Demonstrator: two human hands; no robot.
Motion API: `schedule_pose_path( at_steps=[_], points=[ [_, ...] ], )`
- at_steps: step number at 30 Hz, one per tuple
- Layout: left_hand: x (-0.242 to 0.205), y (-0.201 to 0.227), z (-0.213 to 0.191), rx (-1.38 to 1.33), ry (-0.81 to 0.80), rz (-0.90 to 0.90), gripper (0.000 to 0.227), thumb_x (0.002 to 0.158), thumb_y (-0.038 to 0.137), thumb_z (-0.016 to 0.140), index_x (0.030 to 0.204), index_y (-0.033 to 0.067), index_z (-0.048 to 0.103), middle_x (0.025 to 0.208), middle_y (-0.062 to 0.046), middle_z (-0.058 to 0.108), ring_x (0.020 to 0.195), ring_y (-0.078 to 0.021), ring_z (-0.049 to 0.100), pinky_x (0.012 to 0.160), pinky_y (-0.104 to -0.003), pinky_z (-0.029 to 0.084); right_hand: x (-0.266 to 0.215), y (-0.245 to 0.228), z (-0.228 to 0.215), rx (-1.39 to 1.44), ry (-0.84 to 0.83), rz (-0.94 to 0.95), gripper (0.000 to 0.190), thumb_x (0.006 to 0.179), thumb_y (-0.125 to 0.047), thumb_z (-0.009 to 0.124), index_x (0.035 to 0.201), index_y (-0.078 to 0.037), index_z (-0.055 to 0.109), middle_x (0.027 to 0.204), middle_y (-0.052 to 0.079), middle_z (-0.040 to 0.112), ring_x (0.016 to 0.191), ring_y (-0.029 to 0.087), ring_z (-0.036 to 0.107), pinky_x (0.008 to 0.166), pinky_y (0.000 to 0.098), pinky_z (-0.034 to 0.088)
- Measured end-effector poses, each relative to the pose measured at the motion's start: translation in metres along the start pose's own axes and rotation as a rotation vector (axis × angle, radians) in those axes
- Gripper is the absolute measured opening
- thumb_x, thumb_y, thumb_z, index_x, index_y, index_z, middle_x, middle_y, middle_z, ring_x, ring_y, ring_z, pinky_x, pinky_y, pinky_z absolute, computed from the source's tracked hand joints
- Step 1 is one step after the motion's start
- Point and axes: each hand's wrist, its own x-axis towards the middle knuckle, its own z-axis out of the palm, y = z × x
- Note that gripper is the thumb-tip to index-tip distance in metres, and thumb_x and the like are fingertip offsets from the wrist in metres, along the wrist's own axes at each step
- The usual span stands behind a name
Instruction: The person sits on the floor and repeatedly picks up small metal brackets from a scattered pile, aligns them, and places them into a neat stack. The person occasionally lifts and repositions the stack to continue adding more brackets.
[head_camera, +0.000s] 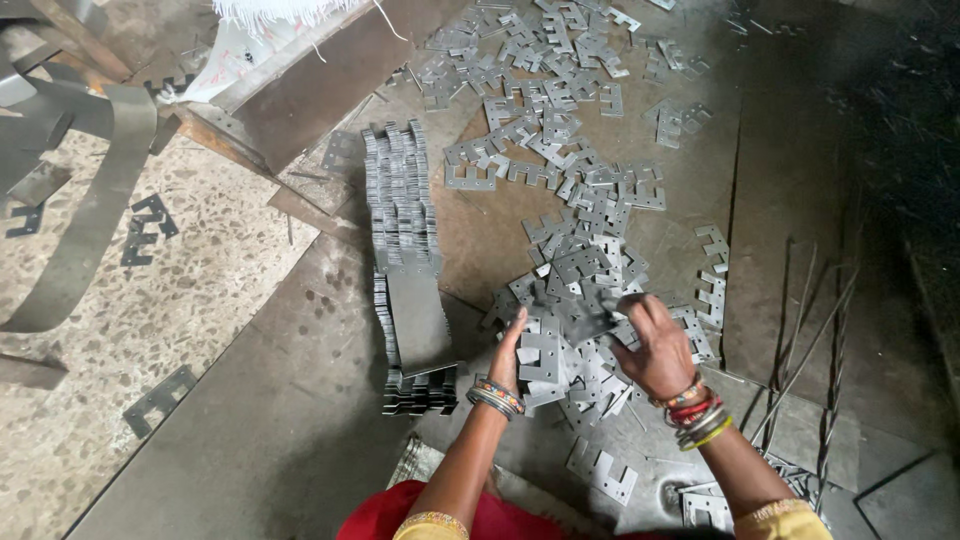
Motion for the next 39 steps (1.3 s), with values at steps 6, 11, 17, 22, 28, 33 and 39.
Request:
schedule_pose_path(
  at_steps=[6, 11, 17, 22, 28, 33, 39],
  points=[
    [0.01, -0.004, -0.01, 0.122, -0.244, 0.138, 0.028, 0.088, 0.028, 0.072, 0.105, 0.0054, 0.077, 0.101, -0.006, 0.076, 0.088, -0.0156, 0.073, 0.081, -0.031, 0.056, 0.039, 0.017, 0.06, -0.325, -0.366, 0.071, 0.062, 0.071, -0.002, 0.074, 0.13, -0.012, 0.058, 0.134, 0.013, 0.058, 0.117, 0.033, 0.064, 0.087, 0.042, 0.059],
    [0.024, -0.011, -0.027, 0.188, -0.222, 0.217, 0.032, 0.088, 0.029, 0.07, 0.109, 0.0052, 0.078, 0.108, -0.006, 0.077, 0.095, -0.0149, 0.073, 0.088, -0.03, 0.055, 0.028, 0.057, 0.11, -0.268, -0.48, 0.028, 0.07, 0.079, -0.011, 0.069, 0.144, -0.007, 0.045, 0.146, 0.02, 0.048, 0.104, 0.04, 0.067, 0.083, 0.0479, 0.059],
    [0.042, -0.015, -0.038, 0.232, -0.098, 0.28, 0.042, 0.094, 0.033, 0.071, 0.118, -0.0014, 0.075, 0.111, -0.01, 0.074, 0.101, -0.0207, 0.068, 0.092, -0.035, 0.052, -0.045, 0.093, 0.088, -0.335, -0.416, 0.062, 0.05, 0.085, -0.007, 0.06, 0.135, -0.008, 0.057, 0.122, 0.019, 0.07, 0.086, 0.037, 0.075, 0.072, 0.044, 0.062],
    [0.033, -0.015, -0.032, 0.18, -0.092, 0.361, 0.042, 0.088, 0.03, 0.073, 0.123, 0.0055, 0.074, 0.126, -0.005, 0.073, 0.117, -0.0132, 0.066, 0.102, -0.028, 0.049, -0.052, 0.075, 0.05, 0.108, -0.234, 0.436, 0.039, 0.085, 0.002, 0.062, 0.123, -0.005, 0.071, 0.105, 0.018, 0.081, 0.09, 0.029, 0.08, 0.081, 0.0406, 0.064],
    [0.023, -0.006, -0.016, 0.243, -0.012, 0.451, 0.038, 0.084, 0.025, 0.079, 0.118, 0.0079, 0.073, 0.116, -0.003, 0.073, 0.106, -0.0143, 0.066, 0.095, -0.032, 0.052, -0.023, 0.01, -0.004, 1.172, -0.455, 0.79, 0.043, 0.087, 0.005, 0.061, 0.129, -0.003, 0.064, 0.111, 0.017, 0.078, 0.096, 0.025, 0.078, 0.083, 0.0427, 0.066],
    [0.011, -0.007, -0.009, 0.35, -0.125, 0.529, 0.03, 0.08, 0.021, 0.082, 0.105, 0.0044, 0.075, 0.1, -0.003, 0.075, 0.091, -0.0137, 0.069, 0.084, -0.033, 0.056, 0.03, 0.028, 0.039, 0.509, -0.273, 0.749, 0.044, 0.086, -0.016, 0.07, 0.128, -0.006, 0.068, 0.118, 0.019, 0.077, 0.1, 0.036, 0.077, 0.088, 0.0456, 0.063],
    [-0.003, 0.003, 0.003, 0.25, -0.149, 0.445, 0.03, 0.081, 0.02, 0.083, 0.105, 0.0039, 0.075, 0.098, -0.004, 0.075, 0.088, -0.0162, 0.071, 0.081, -0.033, 0.057, 0.061, 0.066, 0.12, -0.306, -0.318, 0.664, 0.052, 0.079, -0.041, 0.078, 0.11, -0.001, 0.071, 0.115, 0.027, 0.069, 0.102, 0.046, 0.069, 0.086, 0.0511, 0.058]
  ],
)
